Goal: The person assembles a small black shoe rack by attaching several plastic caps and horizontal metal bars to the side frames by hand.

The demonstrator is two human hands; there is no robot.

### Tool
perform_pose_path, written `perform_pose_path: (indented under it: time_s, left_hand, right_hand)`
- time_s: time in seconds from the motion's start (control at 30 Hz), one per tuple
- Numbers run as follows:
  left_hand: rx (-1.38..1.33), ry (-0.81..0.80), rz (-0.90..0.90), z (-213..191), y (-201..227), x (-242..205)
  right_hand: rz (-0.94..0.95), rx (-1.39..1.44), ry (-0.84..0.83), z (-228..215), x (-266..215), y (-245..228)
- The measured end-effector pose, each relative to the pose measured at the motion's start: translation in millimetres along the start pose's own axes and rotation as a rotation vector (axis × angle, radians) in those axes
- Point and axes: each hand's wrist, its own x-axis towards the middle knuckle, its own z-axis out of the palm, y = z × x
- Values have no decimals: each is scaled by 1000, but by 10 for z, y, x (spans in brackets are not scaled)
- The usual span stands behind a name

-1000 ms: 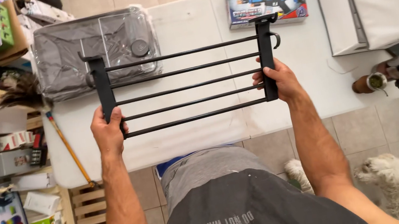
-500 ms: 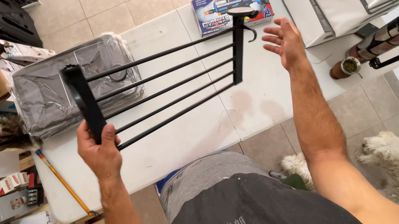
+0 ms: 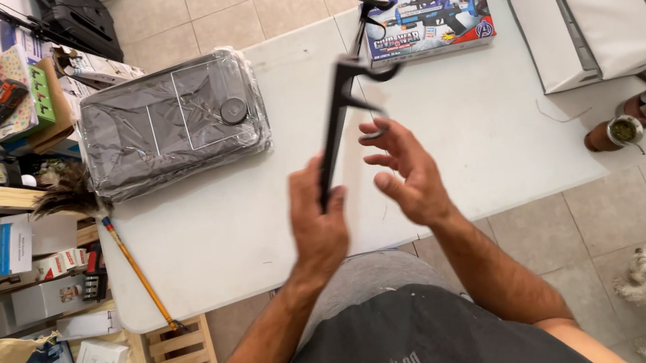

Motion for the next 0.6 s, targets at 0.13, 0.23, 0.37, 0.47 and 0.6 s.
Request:
perform_pose_path:
  time_s: [0.13, 0.23, 0.37, 0.47, 0.6]
  left_hand:
    - [-129, -17, 144, 858, -261, -91]
    - [-10, -147, 260, 976, -59, -40]
    - [186, -343, 409, 924, 68, 47]
    - [-33, -612, 498, 700, -80, 232]
    - [247, -302, 393, -60, -713, 844]
  right_hand:
    - [-93, -106, 121, 154, 82, -143]
    - [-69, -120, 374, 62, 139, -238]
    - [-78, -48, 517, -369, 37, -270]
    - [-108, 69, 512, -876, -59, -255]
    - [81, 117, 486, -1417, -113, -349]
